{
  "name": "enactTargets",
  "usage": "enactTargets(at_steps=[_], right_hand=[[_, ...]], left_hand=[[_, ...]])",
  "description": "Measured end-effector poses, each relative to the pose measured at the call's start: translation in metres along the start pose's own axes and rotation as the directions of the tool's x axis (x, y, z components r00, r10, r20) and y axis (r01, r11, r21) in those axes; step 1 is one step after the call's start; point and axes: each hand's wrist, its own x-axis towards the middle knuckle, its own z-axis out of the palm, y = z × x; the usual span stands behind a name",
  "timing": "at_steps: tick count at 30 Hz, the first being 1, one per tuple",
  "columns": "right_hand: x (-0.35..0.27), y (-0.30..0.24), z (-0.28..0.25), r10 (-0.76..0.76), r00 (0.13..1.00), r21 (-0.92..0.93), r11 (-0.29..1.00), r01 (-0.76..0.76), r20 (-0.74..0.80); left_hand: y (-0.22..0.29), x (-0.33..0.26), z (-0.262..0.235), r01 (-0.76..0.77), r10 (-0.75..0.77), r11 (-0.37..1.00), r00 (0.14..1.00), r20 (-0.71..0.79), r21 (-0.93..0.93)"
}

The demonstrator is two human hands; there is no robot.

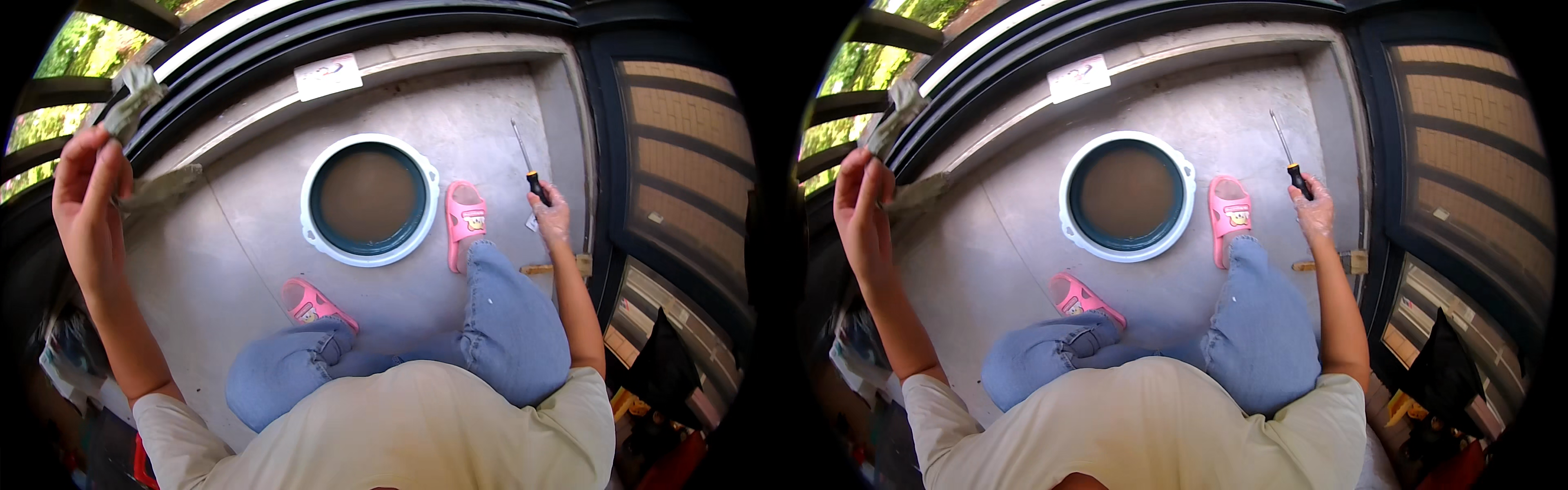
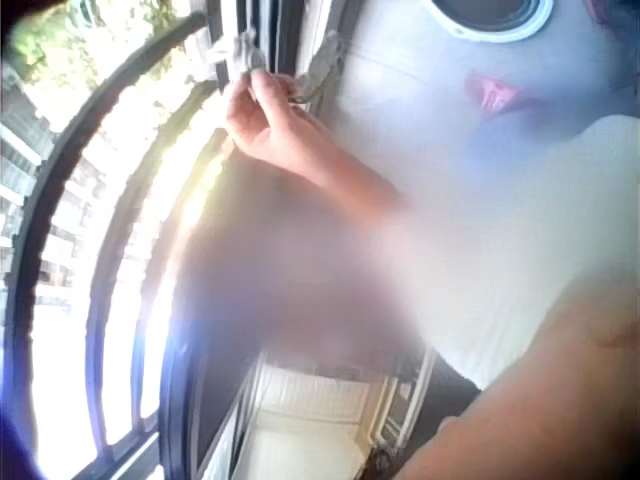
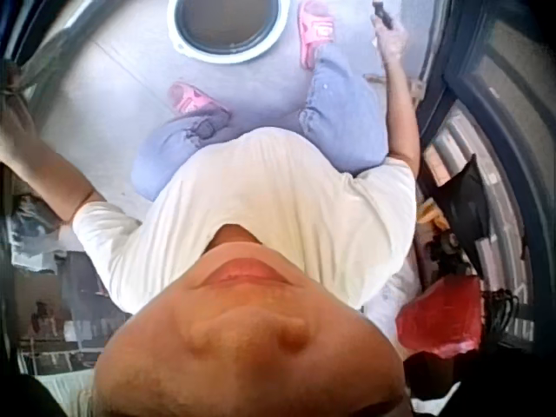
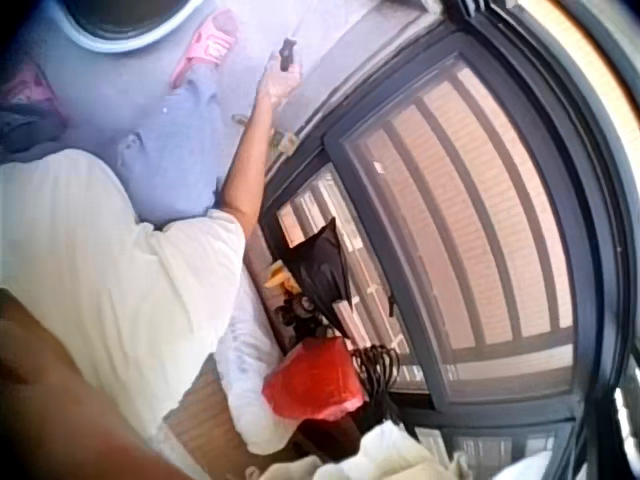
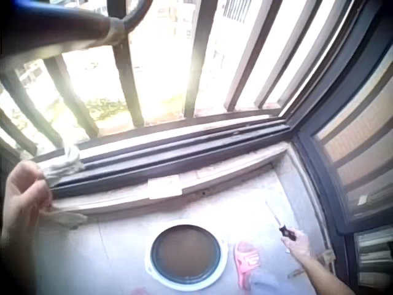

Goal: The person sits on the floor and cleans the window frame using a cloth and a screwdriver. They repeatedly wipe the frame, dip the cloth into a bucket of water, and use the screwdriver to scrape or pry at the frame's edges.

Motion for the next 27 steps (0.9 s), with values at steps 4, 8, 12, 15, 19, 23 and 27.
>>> enactTargets(at_steps=[4, 8, 12, 15, 19, 23, 27], right_hand=[[0.001, 0.121, 0.011, 0.211, 0.969, -0.261, 0.935, -0.239, -0.129], [-0.007, 0.158, 0.028, 0.310, 0.930, -0.389, 0.846, -0.364, -0.198], [-0.019, 0.161, 0.039, 0.415, 0.902, -0.514, 0.753, -0.412, -0.115], [-0.013, 0.173, 0.045, 0.433, 0.891, -0.620, 0.664, -0.418, -0.136], [0.007, 0.046, 0.045, 0.025, 0.999, -0.225, 0.974, -0.016, 0.037], [-0.020, -0.127, 0.067, -0.439, 0.708, 0.215, 0.896, 0.388, 0.553], [-0.041, -0.192, 0.109, -0.516, 0.392, 0.245, 0.789, 0.564, 0.762]], left_hand=[[0.015, -0.035, 0.055, 0.232, -0.215, 0.971, 0.957, 0.196, -0.066], [0.006, -0.054, 0.096, 0.285, -0.234, 0.956, 0.880, 0.413, -0.066], [-0.008, -0.060, 0.139, 0.527, -0.435, 0.849, 0.739, 0.514, -0.039], [-0.030, -0.061, 0.157, 0.595, -0.493, 0.804, 0.654, 0.573, 0.013], [-0.046, -0.060, 0.156, 0.632, -0.569, 0.769, 0.612, 0.548, 0.093], [-0.052, -0.057, 0.149, 0.638, -0.559, 0.769, 0.650, 0.515, 0.029], [-0.053, -0.062, 0.142, 0.674, -0.548, 0.727, 0.685, 0.481, -0.131]])
